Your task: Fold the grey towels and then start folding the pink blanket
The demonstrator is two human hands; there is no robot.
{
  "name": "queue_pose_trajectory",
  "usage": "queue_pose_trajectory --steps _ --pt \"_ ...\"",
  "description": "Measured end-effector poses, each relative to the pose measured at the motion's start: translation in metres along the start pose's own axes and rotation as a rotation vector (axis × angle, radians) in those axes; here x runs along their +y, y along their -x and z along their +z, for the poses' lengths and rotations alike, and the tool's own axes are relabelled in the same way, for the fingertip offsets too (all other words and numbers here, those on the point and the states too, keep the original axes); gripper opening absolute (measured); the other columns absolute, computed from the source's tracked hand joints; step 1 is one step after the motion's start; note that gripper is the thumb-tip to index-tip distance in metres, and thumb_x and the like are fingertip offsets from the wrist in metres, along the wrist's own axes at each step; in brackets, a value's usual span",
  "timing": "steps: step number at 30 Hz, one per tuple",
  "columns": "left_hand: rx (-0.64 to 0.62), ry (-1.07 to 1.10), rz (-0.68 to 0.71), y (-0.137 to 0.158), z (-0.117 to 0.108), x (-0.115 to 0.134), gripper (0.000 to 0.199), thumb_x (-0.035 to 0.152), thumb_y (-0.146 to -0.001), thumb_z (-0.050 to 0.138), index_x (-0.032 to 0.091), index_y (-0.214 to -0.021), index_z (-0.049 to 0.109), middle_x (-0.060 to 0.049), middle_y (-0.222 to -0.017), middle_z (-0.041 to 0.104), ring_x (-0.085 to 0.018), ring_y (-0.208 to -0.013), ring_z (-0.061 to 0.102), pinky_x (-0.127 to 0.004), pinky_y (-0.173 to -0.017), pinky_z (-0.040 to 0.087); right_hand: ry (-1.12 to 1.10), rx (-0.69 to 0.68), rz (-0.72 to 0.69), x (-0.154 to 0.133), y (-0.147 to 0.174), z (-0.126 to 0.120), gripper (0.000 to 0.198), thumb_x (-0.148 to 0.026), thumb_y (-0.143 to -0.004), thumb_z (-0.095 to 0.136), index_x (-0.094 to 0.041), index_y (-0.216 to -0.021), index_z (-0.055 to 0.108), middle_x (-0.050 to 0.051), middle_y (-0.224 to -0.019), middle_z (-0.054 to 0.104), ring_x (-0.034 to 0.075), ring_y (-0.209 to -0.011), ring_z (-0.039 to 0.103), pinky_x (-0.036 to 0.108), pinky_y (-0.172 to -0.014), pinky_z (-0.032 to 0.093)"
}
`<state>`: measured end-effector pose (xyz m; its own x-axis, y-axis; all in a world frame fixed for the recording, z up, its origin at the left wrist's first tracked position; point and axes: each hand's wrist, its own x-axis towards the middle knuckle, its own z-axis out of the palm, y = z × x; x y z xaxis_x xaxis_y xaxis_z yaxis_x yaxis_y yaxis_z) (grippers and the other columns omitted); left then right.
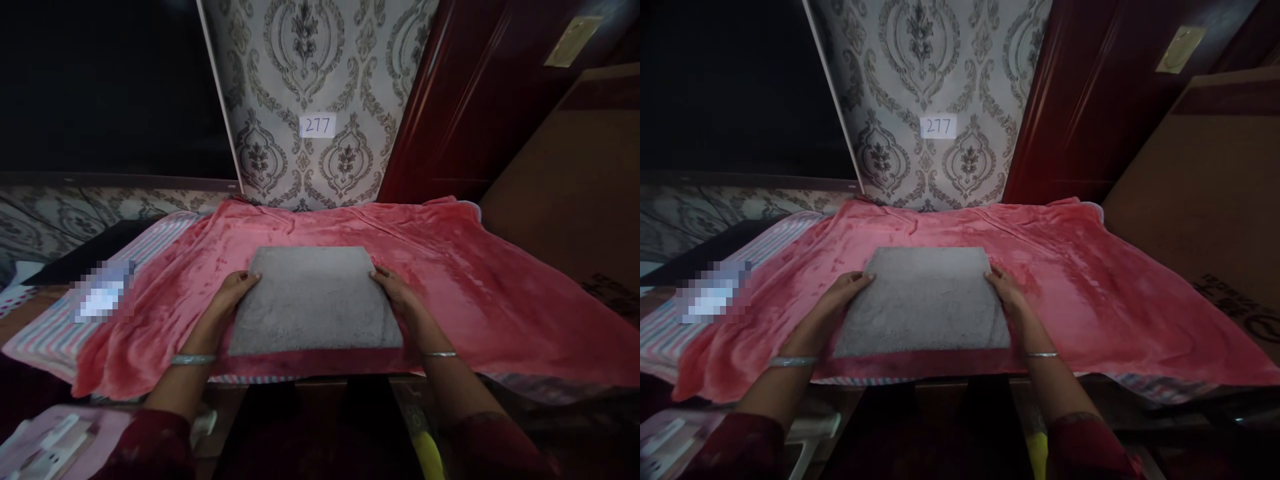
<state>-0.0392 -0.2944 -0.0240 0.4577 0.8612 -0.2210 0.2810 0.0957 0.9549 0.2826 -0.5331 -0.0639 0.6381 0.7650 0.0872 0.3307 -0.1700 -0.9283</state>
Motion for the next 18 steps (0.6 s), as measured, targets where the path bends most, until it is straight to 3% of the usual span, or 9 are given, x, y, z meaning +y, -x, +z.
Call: queue_pose_trajectory --steps 3,5,7,11,18 --pt "0.038 0.067 0.027 0.004 0.001 -0.004 0.053 0.044 -0.070 0.081 0.012 -0.110 0.069 -0.010 -0.088 0.074 -0.021 -0.070 0.069 -0.028 -0.059 0.054 -0.163 -0.100 0.179 -0.007 0.000 -0.001 0.055 -0.034 -0.091 0.046 -0.016 -0.141 0.059 0.013 -0.106 0.078 0.026 -0.087 0.074 0.045 -0.082 0.061" --pt "0.062 0.078 0.041 0.006 0.001 -0.006 0.074 0.042 -0.074 0.080 0.014 -0.139 0.056 -0.014 -0.110 0.074 -0.021 -0.082 0.072 -0.031 -0.068 0.059 -0.177 -0.102 0.221 -0.011 0.001 -0.002 0.060 -0.035 -0.090 0.048 -0.015 -0.147 0.053 0.013 -0.111 0.077 0.026 -0.091 0.074 0.045 -0.085 0.060" --pt "0.022 0.035 0.062 0.008 0.000 -0.007 0.090 0.042 -0.076 0.080 0.021 -0.153 0.041 -0.016 -0.131 0.067 -0.025 -0.100 0.073 -0.035 -0.080 0.061 -0.196 -0.105 0.222 -0.015 0.005 -0.001 0.069 -0.036 -0.086 0.054 -0.015 -0.152 0.045 0.013 -0.118 0.075 0.027 -0.095 0.074 0.046 -0.088 0.059" --pt "-0.082 -0.092 0.207 0.013 0.001 -0.004 0.086 0.037 -0.074 0.076 0.024 -0.154 0.044 -0.012 -0.156 0.049 -0.030 -0.133 0.057 -0.038 -0.102 0.055 -0.241 -0.100 0.128 -0.023 0.014 0.005 0.082 -0.032 -0.077 0.061 -0.019 -0.155 0.041 0.011 -0.132 0.069 0.029 -0.103 0.071 0.048 -0.093 0.057" --pt "-0.083 -0.239 0.388 0.014 -0.004 0.034 0.079 0.032 -0.075 0.065 0.019 -0.151 0.048 -0.008 -0.154 0.051 -0.028 -0.131 0.056 -0.041 -0.108 0.050 -0.110 0.026 -0.051 -0.046 0.009 -0.006 0.079 -0.037 -0.077 0.061 -0.021 -0.153 0.045 0.008 -0.141 0.063 0.029 -0.121 0.063 0.045 -0.101 0.053"
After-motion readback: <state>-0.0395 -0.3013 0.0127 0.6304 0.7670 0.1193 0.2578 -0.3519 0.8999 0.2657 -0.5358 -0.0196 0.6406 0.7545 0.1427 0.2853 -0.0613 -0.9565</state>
